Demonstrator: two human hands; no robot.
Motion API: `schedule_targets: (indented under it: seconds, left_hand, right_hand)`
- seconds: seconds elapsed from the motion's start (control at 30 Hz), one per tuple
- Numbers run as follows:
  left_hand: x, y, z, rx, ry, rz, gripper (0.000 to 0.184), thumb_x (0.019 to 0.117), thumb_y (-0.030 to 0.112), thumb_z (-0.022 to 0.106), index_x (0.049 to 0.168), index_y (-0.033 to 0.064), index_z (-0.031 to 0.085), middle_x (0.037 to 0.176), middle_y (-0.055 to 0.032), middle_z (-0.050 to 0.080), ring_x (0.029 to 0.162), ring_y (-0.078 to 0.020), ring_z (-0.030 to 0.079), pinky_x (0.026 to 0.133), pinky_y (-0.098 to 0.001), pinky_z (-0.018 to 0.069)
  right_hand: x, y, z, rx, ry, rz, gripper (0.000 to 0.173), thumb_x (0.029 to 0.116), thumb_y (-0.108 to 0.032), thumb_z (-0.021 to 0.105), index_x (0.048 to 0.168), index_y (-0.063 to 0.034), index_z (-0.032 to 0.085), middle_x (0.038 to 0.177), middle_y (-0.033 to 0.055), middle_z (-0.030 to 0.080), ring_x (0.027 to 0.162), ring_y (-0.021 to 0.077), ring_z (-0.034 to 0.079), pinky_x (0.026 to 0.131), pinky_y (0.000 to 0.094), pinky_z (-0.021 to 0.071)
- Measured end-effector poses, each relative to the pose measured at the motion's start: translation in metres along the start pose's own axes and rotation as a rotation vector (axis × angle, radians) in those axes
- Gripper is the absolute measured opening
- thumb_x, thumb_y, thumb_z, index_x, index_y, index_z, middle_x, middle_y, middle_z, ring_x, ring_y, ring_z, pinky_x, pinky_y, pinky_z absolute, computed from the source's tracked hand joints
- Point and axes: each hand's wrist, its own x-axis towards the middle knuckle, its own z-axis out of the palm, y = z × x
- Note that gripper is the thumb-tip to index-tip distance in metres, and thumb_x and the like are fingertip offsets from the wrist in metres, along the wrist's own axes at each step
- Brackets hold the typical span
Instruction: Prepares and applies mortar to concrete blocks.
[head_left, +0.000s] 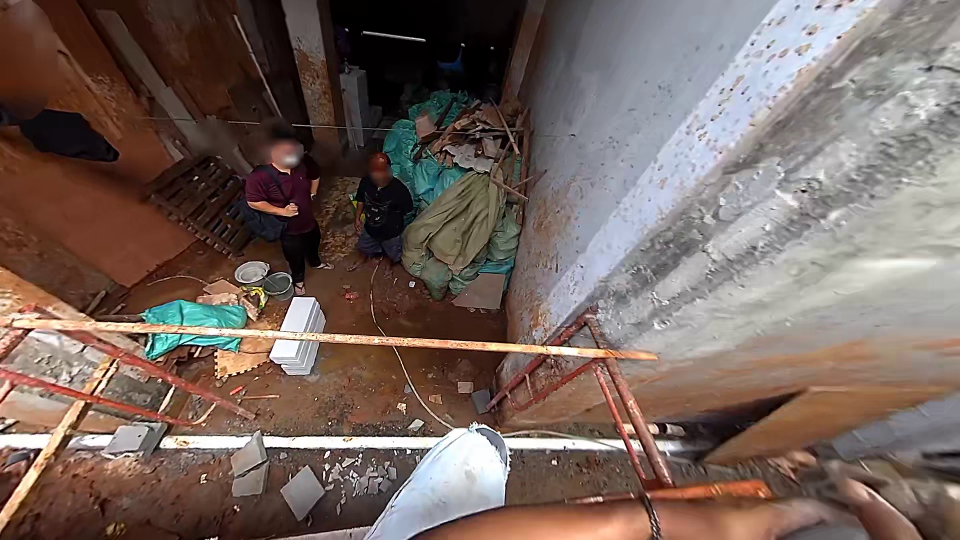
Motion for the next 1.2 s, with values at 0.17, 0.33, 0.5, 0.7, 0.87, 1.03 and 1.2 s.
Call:
schedule_targets:
  seconds: [0.17, 0.33, 0.5, 0.7, 0.87, 1.03, 1.2]
  left_hand:
    - [0.013, 0.013, 0.001, -0.129, -0.236, -0.279, 0.096, 0.0678, 0.006, 0.086, 0.150, -0.0039, 0.039, 0.136, -0.0173, 0.061, 0.122, -0.0147, 0.061, 0.108, -0.0324, 0.0492]
    - [0.024, -0.003, 0.015, -0.221, -0.323, -0.359, 0.077, 0.0697, 0.008, 0.086, 0.137, 0.0015, 0.050, 0.117, -0.0063, 0.069, 0.106, -0.0075, 0.067, 0.096, -0.0282, 0.0566]
    - [-0.013, -0.041, 0.024, -0.164, -0.207, -0.298, 0.087, 0.0901, 0.045, 0.071, 0.156, 0.0009, 0.035, 0.150, -0.0125, 0.053, 0.135, -0.0138, 0.052, 0.114, -0.0322, 0.0428]
    - [-0.148, -0.098, 0.024, -0.022, -0.106, -0.589, 0.057, 0.1086, 0.037, 0.040, 0.154, 0.0034, 0.044, 0.158, -0.0125, 0.046, 0.148, -0.0194, 0.041, 0.123, -0.0387, 0.0317]
    - [-0.248, -0.135, 0.002, 0.431, -0.384, -1.087, 0.052, 0.1035, 0.037, 0.059, 0.141, 0.0013, 0.057, 0.140, -0.0204, 0.061, 0.134, -0.0326, 0.056, 0.115, -0.0533, 0.0410]
    - [-0.239, -0.140, 0.012, 0.341, -0.223, -0.993, 0.046, 0.1033, 0.029, 0.058, 0.141, 0.0028, 0.058, 0.142, -0.0172, 0.060, 0.132, -0.0270, 0.058, 0.116, -0.0441, 0.0423]
    - [-0.197, -0.103, 0.026, 0.115, 0.358, -0.556, 0.044, 0.1076, 0.032, 0.042, 0.112, -0.0045, 0.067, 0.109, -0.0121, 0.068, 0.104, -0.0111, 0.063, 0.096, -0.0302, 0.0513]
  right_hand:
    - [-0.007, -0.008, -0.009, -0.200, 0.197, -0.011, 0.032, 0.1057, -0.029, 0.055, 0.099, -0.0018, 0.072, 0.106, 0.0196, 0.071, 0.101, 0.0420, 0.067, 0.085, 0.0687, 0.0490]
    - [-0.003, 0.005, -0.006, -0.170, -0.042, 0.220, 0.050, 0.1061, -0.057, 0.042, 0.108, -0.0183, 0.074, 0.091, 0.0111, 0.072, 0.086, 0.0322, 0.069, 0.068, 0.0608, 0.0506]
    - [-0.010, 0.014, -0.015, -0.137, -0.062, 0.250, 0.045, 0.1064, -0.052, 0.047, 0.128, -0.0211, 0.072, 0.106, 0.0126, 0.074, 0.096, 0.0335, 0.070, 0.079, 0.0636, 0.0517]
    - [-0.032, 0.023, -0.020, -0.145, -0.072, 0.171, 0.042, 0.1070, -0.047, 0.048, 0.133, -0.0215, 0.069, 0.115, 0.0075, 0.074, 0.101, 0.0263, 0.071, 0.085, 0.0598, 0.0537]
    - [-0.053, 0.034, -0.025, -0.144, -0.057, 0.183, 0.041, 0.1057, -0.047, 0.051, 0.135, -0.0233, 0.068, 0.123, 0.0033, 0.073, 0.106, 0.0210, 0.070, 0.090, 0.0577, 0.0534]
    - [-0.073, 0.030, -0.025, -0.158, -0.035, 0.147, 0.045, 0.1032, -0.051, 0.051, 0.133, -0.0215, 0.068, 0.119, 0.0003, 0.073, 0.099, 0.0115, 0.071, 0.086, 0.0437, 0.0580]
    - [-0.081, 0.021, -0.020, -0.161, 0.001, 0.112, 0.052, 0.1014, -0.056, 0.049, 0.135, -0.0205, 0.067, 0.119, 0.0011, 0.073, 0.096, 0.0078, 0.070, 0.083, 0.0353, 0.0577]
